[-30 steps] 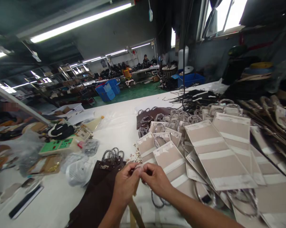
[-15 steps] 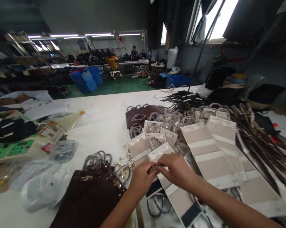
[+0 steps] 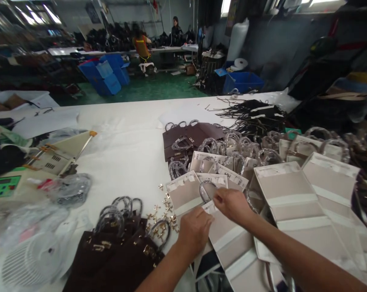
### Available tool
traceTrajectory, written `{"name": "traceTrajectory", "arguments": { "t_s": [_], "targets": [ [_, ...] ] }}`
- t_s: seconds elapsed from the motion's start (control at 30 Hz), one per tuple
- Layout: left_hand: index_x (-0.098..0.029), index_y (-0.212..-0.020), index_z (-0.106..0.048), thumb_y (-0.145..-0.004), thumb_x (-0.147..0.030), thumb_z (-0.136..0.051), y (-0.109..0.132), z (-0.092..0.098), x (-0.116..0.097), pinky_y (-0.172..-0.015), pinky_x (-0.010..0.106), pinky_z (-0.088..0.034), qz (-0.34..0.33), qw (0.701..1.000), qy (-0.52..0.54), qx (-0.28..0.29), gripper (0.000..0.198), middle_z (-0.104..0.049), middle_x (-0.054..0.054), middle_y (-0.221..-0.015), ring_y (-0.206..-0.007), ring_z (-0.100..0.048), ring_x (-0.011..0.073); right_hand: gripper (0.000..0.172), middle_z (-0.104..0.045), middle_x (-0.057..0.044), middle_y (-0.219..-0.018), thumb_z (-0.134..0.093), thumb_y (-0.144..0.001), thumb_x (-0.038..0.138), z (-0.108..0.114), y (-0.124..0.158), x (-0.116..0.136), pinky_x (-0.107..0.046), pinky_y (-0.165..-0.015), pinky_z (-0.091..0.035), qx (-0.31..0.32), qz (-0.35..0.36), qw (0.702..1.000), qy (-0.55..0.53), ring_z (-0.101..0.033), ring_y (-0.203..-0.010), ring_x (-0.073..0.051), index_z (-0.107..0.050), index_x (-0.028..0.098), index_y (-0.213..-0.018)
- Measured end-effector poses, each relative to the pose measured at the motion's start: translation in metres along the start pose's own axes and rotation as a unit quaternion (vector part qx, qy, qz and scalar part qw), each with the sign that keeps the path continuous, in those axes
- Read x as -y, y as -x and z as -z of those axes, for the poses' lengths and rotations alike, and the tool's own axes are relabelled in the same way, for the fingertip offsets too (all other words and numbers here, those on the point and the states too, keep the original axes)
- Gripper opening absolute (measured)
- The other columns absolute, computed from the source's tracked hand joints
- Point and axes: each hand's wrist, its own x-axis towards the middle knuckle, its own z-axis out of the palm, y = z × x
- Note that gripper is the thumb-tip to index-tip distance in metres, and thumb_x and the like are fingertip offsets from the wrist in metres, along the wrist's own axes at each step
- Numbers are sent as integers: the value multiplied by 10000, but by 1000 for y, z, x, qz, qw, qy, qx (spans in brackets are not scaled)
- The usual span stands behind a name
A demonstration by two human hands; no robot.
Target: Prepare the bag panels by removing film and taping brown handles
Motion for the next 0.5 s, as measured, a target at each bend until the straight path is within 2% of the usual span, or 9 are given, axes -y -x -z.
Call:
{"name": "traceTrajectory", "arguments": {
  "t_s": [0.07,0.1,0.17,0.23,0.27,0.33,0.4,0.5],
  "targets": [
    [-202,-818,-688,-1011,-226,-485,-7,-11,9,-707,329,-460,-12,999,32,12,281,-663,61,-783,-773,-607,189,179,-720,-17,-756,-599,-893,294,-5,-29,-22,-278,-651,-382,6,-57,996,-68,-633,-698,-191,-685,223,-753],
    [-202,-844,-697,-1001,-221,-503,-13,-17,15,-767,342,-480,-8,999,47,11,250,-686,77,-865,-851,-617,201,201,-713,-11,-742,-593,-897,328,-7,-43,-33,-272,-642,-388,14,-76,990,-117,-626,-684,-185,-685,219,-755],
    [-199,-875,-715,-966,-210,-566,-28,-29,31,-967,415,-476,11,998,62,3,175,-675,127,-1188,-1124,-588,255,244,-691,1,-704,-578,-903,387,-12,-67,-50,-266,-633,-403,24,-90,976,-198,-613,-661,-179,-682,213,-767],
    [-191,-841,-727,-923,-195,-626,-44,-43,50,-1136,512,-378,31,998,61,2,130,-499,138,-1497,-1379,-429,322,267,-667,10,-664,-566,-908,411,-18,-85,-59,-265,-629,-407,24,-89,971,-221,-604,-643,-176,-672,209,-770],
    [-186,-815,-727,-907,-185,-642,-50,-49,59,-1176,537,-336,41,997,62,11,125,-416,127,-1574,-1441,-357,341,269,-657,14,-648,-563,-913,414,-22,-90,-61,-266,-626,-402,22,-90,973,-210,-599,-634,-173,-668,209,-773],
    [-183,-790,-720,-898,-172,-643,-56,-61,73,-1177,541,-345,65,995,63,35,133,-360,106,-1621,-1450,-350,348,263,-658,14,-646,-556,-930,401,-29,-97,-61,-268,-624,-382,24,-87,983,-160,-594,-630,-168,-670,213,-785],
    [-183,-808,-715,-911,-164,-612,-55,-69,80,-1132,516,-407,89,993,64,48,147,-357,96,-1626,-1378,-446,329,241,-693,2,-708,-556,-944,376,-34,-98,-57,-272,-628,-359,33,-78,992,-93,-605,-666,-167,-685,217,-816],
    [-185,-870,-718,-927,-150,-566,-49,-68,83,-1088,473,-456,104,991,68,56,167,-393,104,-1594,-1291,-531,284,202,-745,-15,-860,-561,-960,349,-41,-97,-47,-273,-646,-338,57,-67,996,-2,-640,-781,-172,-706,233,-878]
  ]
}}
